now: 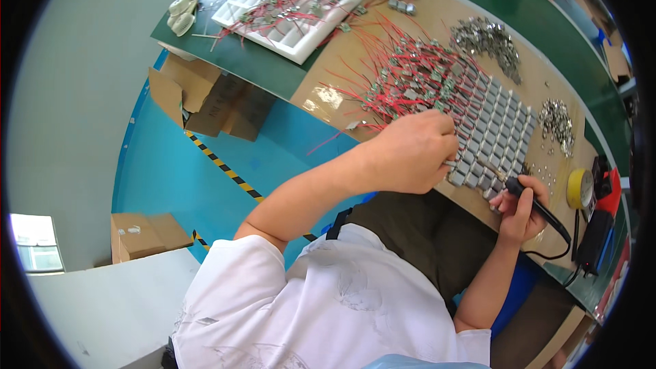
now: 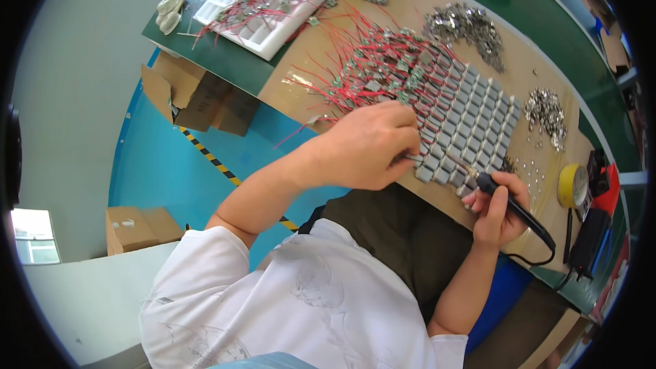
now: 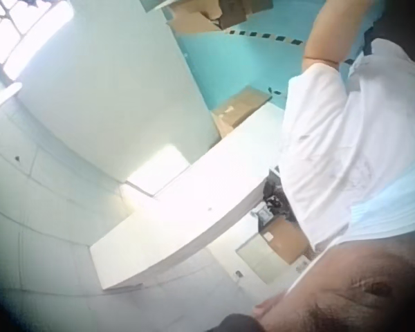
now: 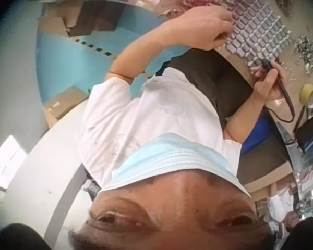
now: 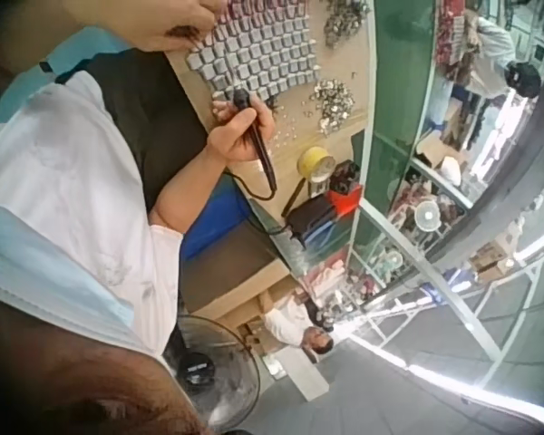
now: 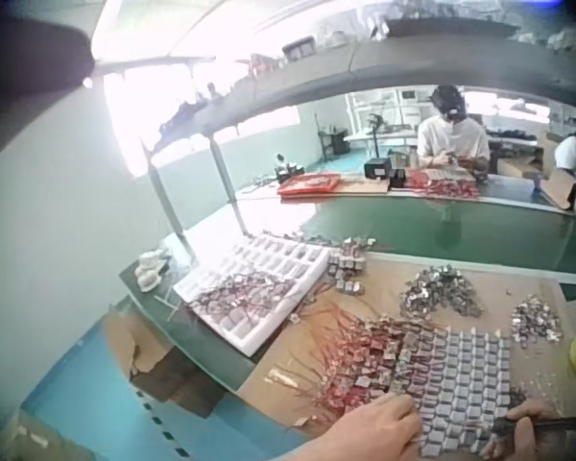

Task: Soldering wires onto small electronic components arranged in a grid on a workbench.

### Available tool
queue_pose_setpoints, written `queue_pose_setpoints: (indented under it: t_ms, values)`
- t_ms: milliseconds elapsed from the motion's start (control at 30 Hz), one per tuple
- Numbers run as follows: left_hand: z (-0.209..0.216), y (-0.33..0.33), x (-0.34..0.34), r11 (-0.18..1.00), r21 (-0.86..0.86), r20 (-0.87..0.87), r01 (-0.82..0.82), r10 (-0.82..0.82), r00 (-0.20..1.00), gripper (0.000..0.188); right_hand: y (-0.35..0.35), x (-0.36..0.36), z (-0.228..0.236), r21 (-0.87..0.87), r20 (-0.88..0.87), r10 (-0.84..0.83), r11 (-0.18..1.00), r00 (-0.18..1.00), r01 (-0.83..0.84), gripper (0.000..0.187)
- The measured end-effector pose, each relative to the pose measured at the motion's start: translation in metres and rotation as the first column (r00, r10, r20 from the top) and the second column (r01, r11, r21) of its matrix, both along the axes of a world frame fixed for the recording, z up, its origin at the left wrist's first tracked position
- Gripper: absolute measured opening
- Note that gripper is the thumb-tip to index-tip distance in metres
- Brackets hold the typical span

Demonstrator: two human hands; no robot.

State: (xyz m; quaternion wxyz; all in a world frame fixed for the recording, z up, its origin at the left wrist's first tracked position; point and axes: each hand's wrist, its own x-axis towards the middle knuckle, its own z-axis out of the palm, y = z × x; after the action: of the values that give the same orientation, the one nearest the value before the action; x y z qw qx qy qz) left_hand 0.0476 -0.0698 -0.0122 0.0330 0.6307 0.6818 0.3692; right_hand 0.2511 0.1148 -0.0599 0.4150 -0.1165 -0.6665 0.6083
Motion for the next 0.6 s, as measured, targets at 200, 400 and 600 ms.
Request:
queue_pose_setpoints:
  t_ms: [200,400,600]
  values:
    - [0.030,-0.019,0.002,0.999,-0.054,-0.042,0.006,-0.009,0.999,0.020,0.001,0.000,-0.001,-0.025,-0.014,-0.018,1.000,1.000,0.017,0.022]
    - [0.056,-0.032,-0.070,0.916,0.171,0.034,-0.363,0.363,0.931,0.015,0.001,0.000,0.003,-0.033,-0.021,-0.039,0.999,0.999,0.038,0.021]
    - [0.054,-0.058,-0.176,0.732,0.062,-0.331,-0.679,0.657,0.677,0.015,-0.001,-0.006,0.005,-0.030,-0.017,-0.040,0.999,0.999,0.040,0.021]
